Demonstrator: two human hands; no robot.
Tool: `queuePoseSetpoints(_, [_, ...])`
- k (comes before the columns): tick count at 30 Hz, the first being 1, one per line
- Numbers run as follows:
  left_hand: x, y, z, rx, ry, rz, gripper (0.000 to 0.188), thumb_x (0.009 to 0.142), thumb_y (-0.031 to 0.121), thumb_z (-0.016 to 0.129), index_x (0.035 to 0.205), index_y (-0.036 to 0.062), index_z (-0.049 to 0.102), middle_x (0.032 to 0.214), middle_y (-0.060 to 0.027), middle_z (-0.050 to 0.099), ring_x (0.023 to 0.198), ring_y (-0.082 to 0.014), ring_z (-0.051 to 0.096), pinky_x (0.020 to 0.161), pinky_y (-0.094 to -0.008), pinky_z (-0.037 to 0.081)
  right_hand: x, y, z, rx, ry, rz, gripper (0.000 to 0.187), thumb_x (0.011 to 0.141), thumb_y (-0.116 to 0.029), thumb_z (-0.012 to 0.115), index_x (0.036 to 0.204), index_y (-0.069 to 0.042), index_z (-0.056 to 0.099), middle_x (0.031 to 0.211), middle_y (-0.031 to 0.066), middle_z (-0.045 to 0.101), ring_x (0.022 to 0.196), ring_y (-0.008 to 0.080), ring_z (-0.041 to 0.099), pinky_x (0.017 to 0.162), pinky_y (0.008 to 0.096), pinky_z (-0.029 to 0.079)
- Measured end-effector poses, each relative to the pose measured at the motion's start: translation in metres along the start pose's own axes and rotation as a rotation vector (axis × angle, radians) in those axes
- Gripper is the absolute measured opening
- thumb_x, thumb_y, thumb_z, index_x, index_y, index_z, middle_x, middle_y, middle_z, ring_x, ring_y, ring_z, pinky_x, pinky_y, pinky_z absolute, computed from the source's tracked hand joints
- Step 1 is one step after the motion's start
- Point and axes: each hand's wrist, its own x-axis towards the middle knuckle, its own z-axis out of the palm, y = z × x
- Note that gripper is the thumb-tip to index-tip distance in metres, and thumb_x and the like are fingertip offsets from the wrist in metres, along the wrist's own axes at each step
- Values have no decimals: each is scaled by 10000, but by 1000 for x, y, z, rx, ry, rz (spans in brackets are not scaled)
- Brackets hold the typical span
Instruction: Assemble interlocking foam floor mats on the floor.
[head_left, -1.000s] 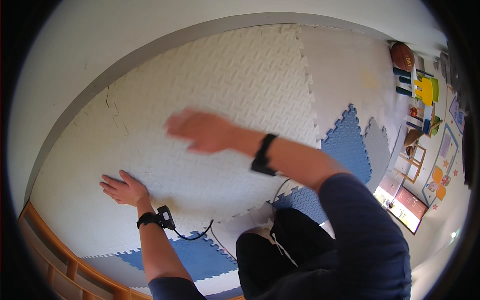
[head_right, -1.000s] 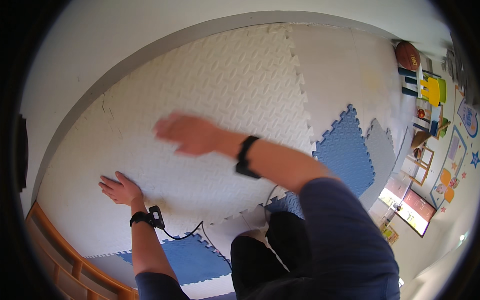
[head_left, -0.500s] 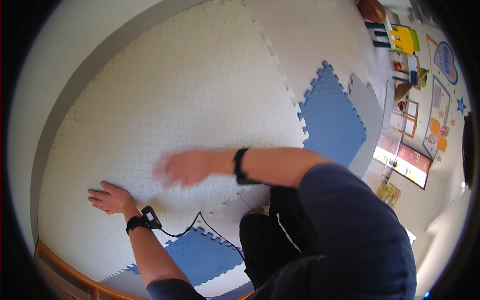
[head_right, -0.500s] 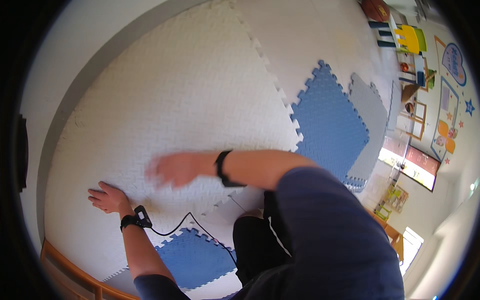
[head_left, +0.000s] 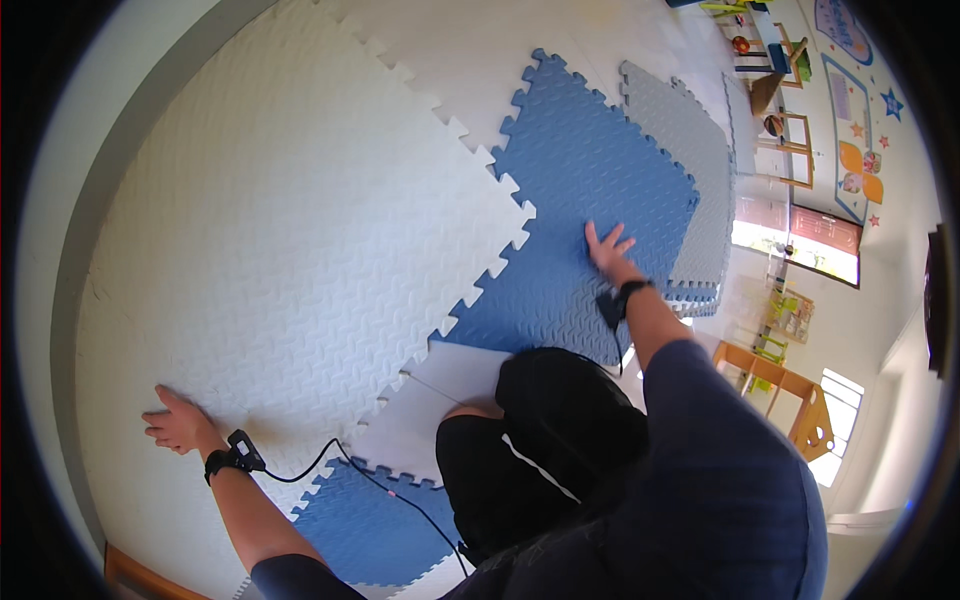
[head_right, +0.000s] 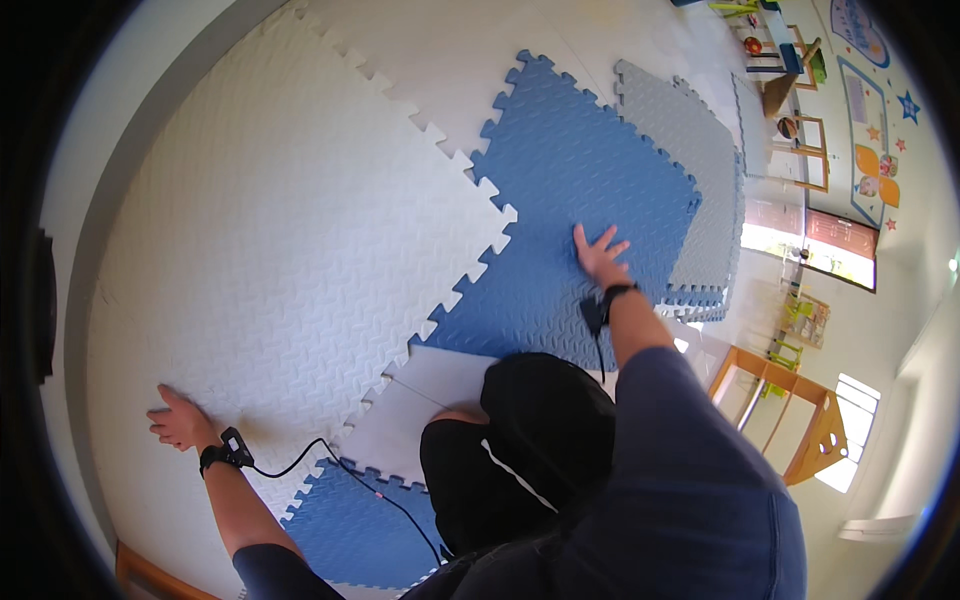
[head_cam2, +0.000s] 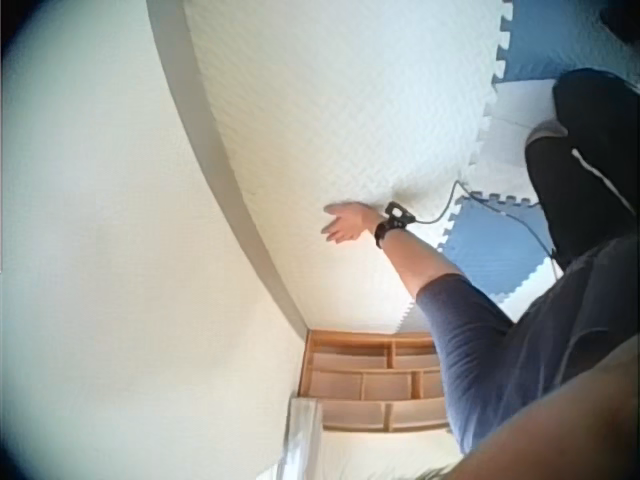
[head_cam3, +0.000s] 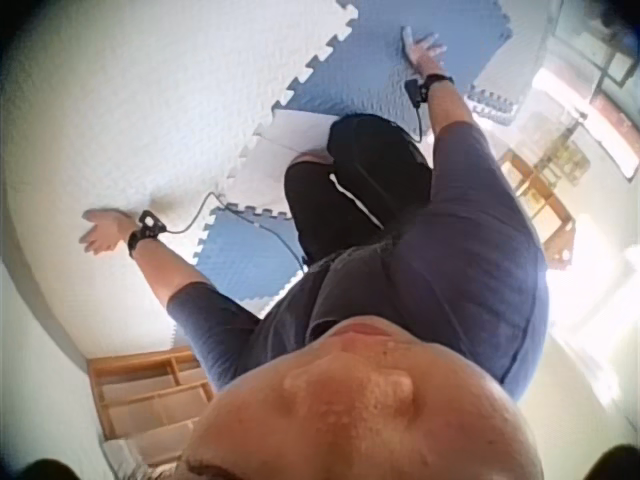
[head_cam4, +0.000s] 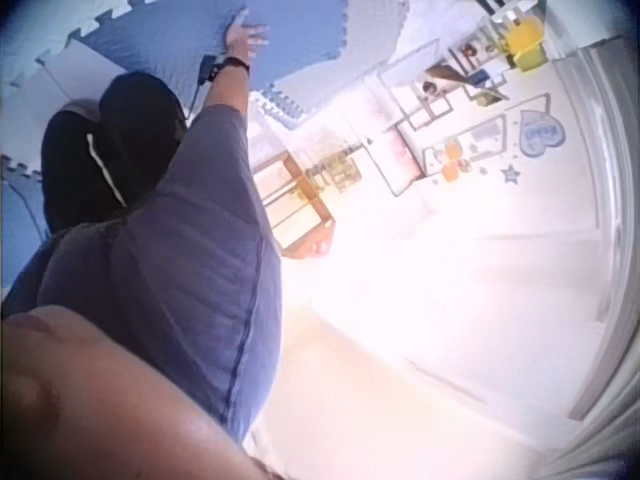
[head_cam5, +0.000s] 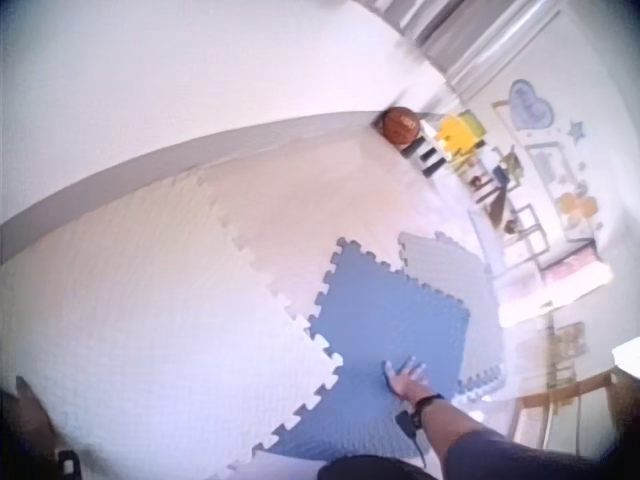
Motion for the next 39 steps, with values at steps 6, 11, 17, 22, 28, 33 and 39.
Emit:
queuePoseSetpoints(6, [26, -23, 37, 55, -6, 47, 819, 955, 723, 316, 1566, 181, 261, 1615, -162, 246, 1444, -387, 258, 1124, -598, 246, -17, 3, -7, 50, 44, 35, 1114, 854, -872, 303, 1590, -176, -161, 1625, 262, -212, 1428, 634, -151, 1167, 683, 27])
queuePoseSetpoints(11, [-39, -5, 31, 465, 46, 526, 603, 1049, 456, 340, 1504, 60, 349, 1491, -332, 354, 1233, -522, 457, 966, -609, 439, 35, 125, -49, -204, 431, -672, 893, 872, -616, 618, 1554, -118, 327, 1588, 257, 294, 1455, 478, 272, 1168, 510, 293])
queuePoseSetpoints(17, [-280, 118, -45, -119, -17, 666, 706, 1020, 434, 420, 1590, 69, 217, 1635, -288, 126, 1504, -481, 127, 1194, -589, 142, 61, 260, -21, 780, -319, 250, 1076, 832, -740, 634, 1549, -12, 296, 1546, 114, 426, 1383, 308, 439, 1140, 461, 335])
queuePoseSetpoints(22, [-285, 129, -66, -186, -76, 641, 703, 996, 398, 482, 1579, 74, 261, 1637, -281, 118, 1509, -468, 111, 1201, -577, 124, 28, 262, -46, 1038, 12, 8, 752, 854, -429, 778, 1353, 72, 520, 1322, 164, 610, 1215, 277, 581, 1067, 383, 425])
queuePoseSetpoints(28, [-287, 135, -71, -178, -110, 614, 712, 995, 426, 475, 1582, 93, 247, 1640, -253, 139, 1515, -443, 103, 1203, -559, 129, -13, 191, -158, 1079, -332, -226, 479, 869, -171, 772, 1262, 46, 604, 1163, 150, 698, 1031, 265, 689, 927, 399, 548])
queuePoseSetpoints(33, [-287, 134, -77, -242, -145, 573, 718, 987, 423, 486, 1585, 108, 247, 1645, -242, 133, 1522, -422, 97, 1207, -556, 123, -49, 116, -235, 872, -80, -484, 337, 870, -145, 769, 1136, 44, 683, 1042, 114, 735, 912, 210, 705, 855, 347, 555])
queuePoseSetpoints(39, [-271, 132, -73, -237, -193, 577, 766, 953, 419, 543, 1591, 123, 241, 1654, -242, 103, 1529, -433, 67, 1204, -582, 120, -115, 101, -404, 785, 246, -746, 324, 869, -130, 770, 1141, 29, 695, 1014, 83, 737, 877, 164, 684, 847, 316, 539])
